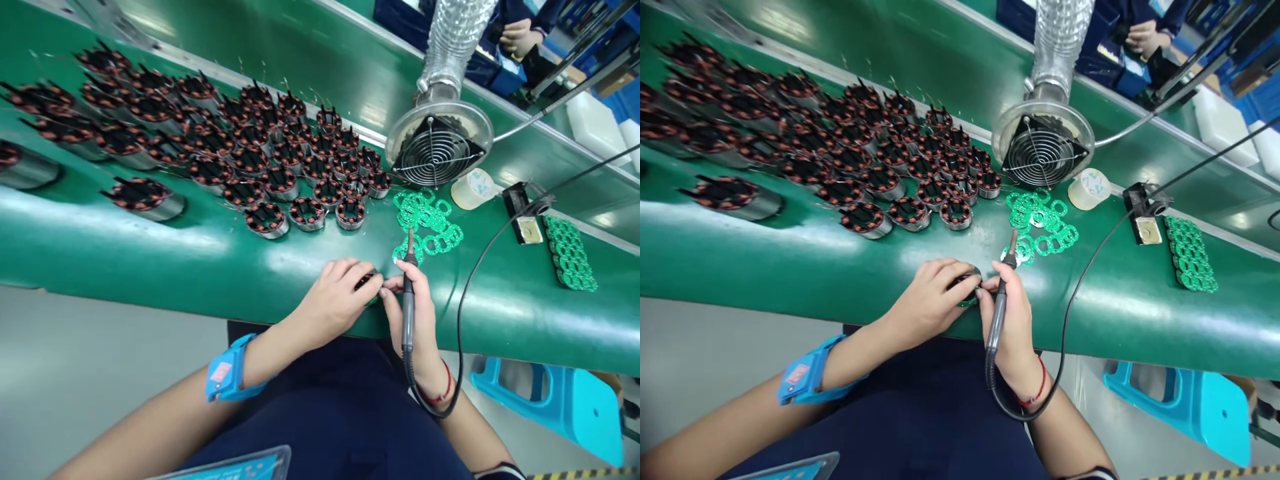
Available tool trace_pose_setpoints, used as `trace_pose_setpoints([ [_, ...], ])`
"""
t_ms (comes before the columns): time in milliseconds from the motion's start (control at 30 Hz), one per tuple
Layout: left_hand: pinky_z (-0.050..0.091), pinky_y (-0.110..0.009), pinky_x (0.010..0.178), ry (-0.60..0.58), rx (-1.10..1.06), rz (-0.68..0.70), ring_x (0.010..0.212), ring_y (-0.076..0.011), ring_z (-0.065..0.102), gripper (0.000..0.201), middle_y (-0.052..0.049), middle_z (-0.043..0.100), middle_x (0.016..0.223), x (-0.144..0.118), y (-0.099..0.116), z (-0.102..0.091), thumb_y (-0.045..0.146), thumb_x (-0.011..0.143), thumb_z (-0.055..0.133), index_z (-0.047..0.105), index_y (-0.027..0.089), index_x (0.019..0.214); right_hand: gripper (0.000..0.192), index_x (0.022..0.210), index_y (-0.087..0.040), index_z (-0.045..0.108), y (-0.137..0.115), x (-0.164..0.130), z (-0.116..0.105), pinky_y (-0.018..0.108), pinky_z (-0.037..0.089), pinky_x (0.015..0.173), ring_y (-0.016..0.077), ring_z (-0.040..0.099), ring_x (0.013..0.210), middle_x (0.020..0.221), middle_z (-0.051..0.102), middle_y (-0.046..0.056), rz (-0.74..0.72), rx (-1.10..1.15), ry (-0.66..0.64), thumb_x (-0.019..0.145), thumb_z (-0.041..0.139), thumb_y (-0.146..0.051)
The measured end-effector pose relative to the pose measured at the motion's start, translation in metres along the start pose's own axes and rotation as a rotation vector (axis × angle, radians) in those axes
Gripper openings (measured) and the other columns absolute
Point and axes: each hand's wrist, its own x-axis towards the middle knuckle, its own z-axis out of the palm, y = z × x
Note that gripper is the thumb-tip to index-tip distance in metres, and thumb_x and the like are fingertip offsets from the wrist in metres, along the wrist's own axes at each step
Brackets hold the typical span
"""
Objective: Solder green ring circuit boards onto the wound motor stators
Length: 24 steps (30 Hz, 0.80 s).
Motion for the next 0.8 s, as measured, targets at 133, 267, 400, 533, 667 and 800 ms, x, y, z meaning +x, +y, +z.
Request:
trace_pose_setpoints([
  [133, 0.052, -0.045, 0.088, -0.014, 0.009, -0.017, 0.109, -0.0310, 0.059, 0.034, -0.017, 0.069, 0.120, -0.002, 0.004, -0.005, 0.015, 0.096, 0.055, 0.066, 0.018, 0.128, 0.037, 0.137, -0.028, 0.059, -0.002, 0.002, -0.001, 0.037, 0.065, 0.082, 0.0192, 0.076, 0.086, 0.096, 0.075, 0.002, -0.138, -0.148, -0.032, 0.100, 0.058, -0.020],
  [267, 0.052, -0.042, 0.085, -0.011, -0.074, -0.138, 0.100, -0.0284, 0.062, 0.029, -0.013, 0.069, 0.112, -0.021, -0.005, -0.018, 0.027, 0.096, 0.064, 0.066, 0.018, 0.123, 0.038, 0.138, -0.028, 0.059, -0.005, 0.010, -0.002, 0.039, 0.065, 0.086, 0.0207, 0.079, 0.093, 0.103, 0.080, 0.005, -0.207, -0.172, -0.097, 0.100, 0.060, -0.021],
  [400, 0.053, -0.042, 0.087, 0.093, -0.049, -0.372, 0.100, -0.0286, 0.063, 0.025, -0.010, 0.068, 0.109, -0.067, -0.041, -0.051, 0.039, 0.097, 0.063, 0.064, 0.021, 0.115, 0.036, 0.136, -0.027, 0.061, 0.002, 0.020, -0.009, 0.043, 0.065, 0.091, 0.0237, 0.081, 0.103, 0.108, 0.083, 0.007, -0.216, -0.158, 0.029, 0.100, 0.064, -0.027],
  [533, 0.054, -0.052, 0.100, 0.209, 0.176, -0.779, 0.105, -0.0324, 0.061, 0.027, -0.007, 0.061, 0.103, -0.107, -0.091, -0.095, 0.045, 0.095, 0.065, 0.059, 0.024, 0.113, 0.028, 0.129, -0.028, 0.066, 0.010, 0.028, -0.018, 0.039, 0.066, 0.084, 0.0223, 0.082, 0.096, 0.100, 0.084, 0.005, -0.151, -0.105, 0.106, 0.101, 0.062, -0.031],
  [667, 0.040, -0.065, 0.123, 0.457, 0.296, -0.991, 0.140, -0.0406, 0.045, 0.061, -0.008, 0.053, 0.140, -0.114, -0.131, -0.122, 0.049, 0.091, 0.069, 0.046, 0.023, 0.141, 0.028, 0.131, -0.027, 0.065, 0.010, 0.030, -0.019, 0.037, 0.066, 0.081, 0.0208, 0.083, 0.089, 0.094, 0.085, 0.003, -0.133, -0.041, 0.127, 0.103, 0.061, -0.031],
  [800, 0.021, -0.073, 0.128, 0.547, 0.425, -0.967, 0.153, -0.0467, 0.031, 0.079, -0.013, 0.041, 0.160, -0.097, -0.145, -0.119, 0.043, 0.087, 0.066, 0.037, 0.018, 0.156, 0.031, 0.136, -0.028, 0.063, 0.014, 0.028, -0.023, 0.037, 0.066, 0.083, 0.0196, 0.084, 0.085, 0.087, 0.084, 0.000, -0.101, -0.032, 0.127, 0.105, 0.058, -0.031],
])
